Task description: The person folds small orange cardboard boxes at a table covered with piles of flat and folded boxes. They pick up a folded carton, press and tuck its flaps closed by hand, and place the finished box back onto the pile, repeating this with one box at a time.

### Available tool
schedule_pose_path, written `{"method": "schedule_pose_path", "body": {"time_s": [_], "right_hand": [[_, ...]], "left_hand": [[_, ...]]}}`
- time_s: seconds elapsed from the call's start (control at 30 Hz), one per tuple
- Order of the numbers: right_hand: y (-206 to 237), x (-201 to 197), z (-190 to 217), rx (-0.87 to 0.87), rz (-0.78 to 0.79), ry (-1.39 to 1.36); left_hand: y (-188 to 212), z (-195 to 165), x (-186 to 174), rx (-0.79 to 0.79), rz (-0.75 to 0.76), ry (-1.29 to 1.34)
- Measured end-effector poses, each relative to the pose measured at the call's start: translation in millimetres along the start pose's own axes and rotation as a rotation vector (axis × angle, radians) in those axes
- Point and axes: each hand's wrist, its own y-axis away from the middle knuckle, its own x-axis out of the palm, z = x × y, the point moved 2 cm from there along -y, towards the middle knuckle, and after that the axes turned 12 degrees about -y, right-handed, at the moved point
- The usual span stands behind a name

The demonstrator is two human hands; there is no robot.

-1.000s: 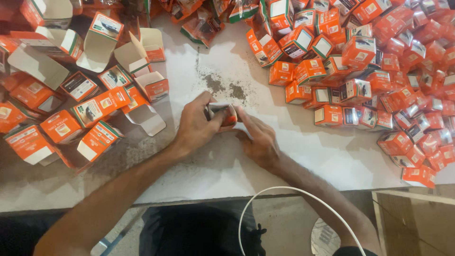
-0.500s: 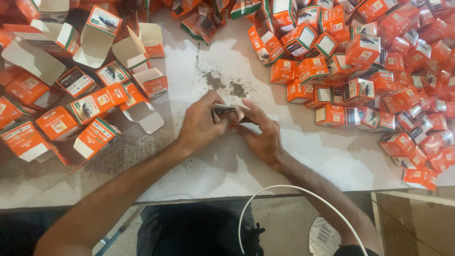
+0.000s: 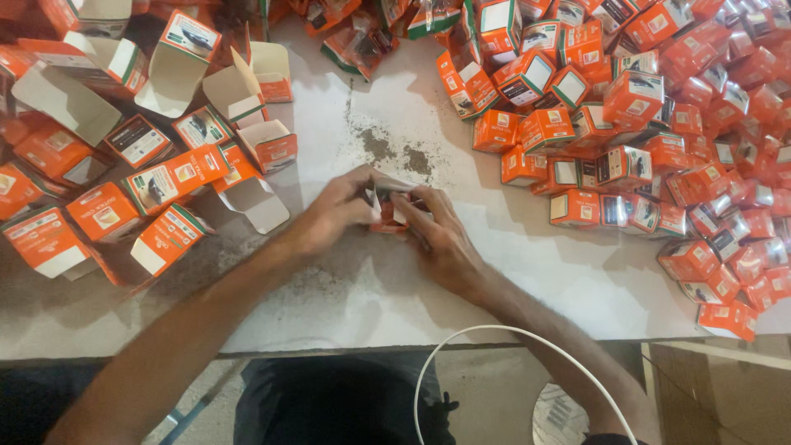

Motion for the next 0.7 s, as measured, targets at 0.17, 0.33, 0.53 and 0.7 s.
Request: {"method": "schedule_pose_path", "body": {"time_s": [0.17,0.33,0.53,0.7], "right_hand": [[-0.3,-0.4,7.4,-0.008,-0.069,0.029],[0.0,-1.5,9.3,-0.019,-0.106,-0.016],[4.7,3.0,-2.4,-0.031,-0.133,-0.151],[7.3,4.5,-11.6,0.006,-0.085,-0.22]], "left_hand": [[-12.1,9.9,-0.9,-0.081,-0.021,-0.024],[-7.8,0.7,11.7,-0.121,-0.106,-0.306],[26.2,-32.1,10.1,0.68,-0.191,-0.766],[32.6,-36.0,7.6,0.784,-0.151,-0.985]]}}
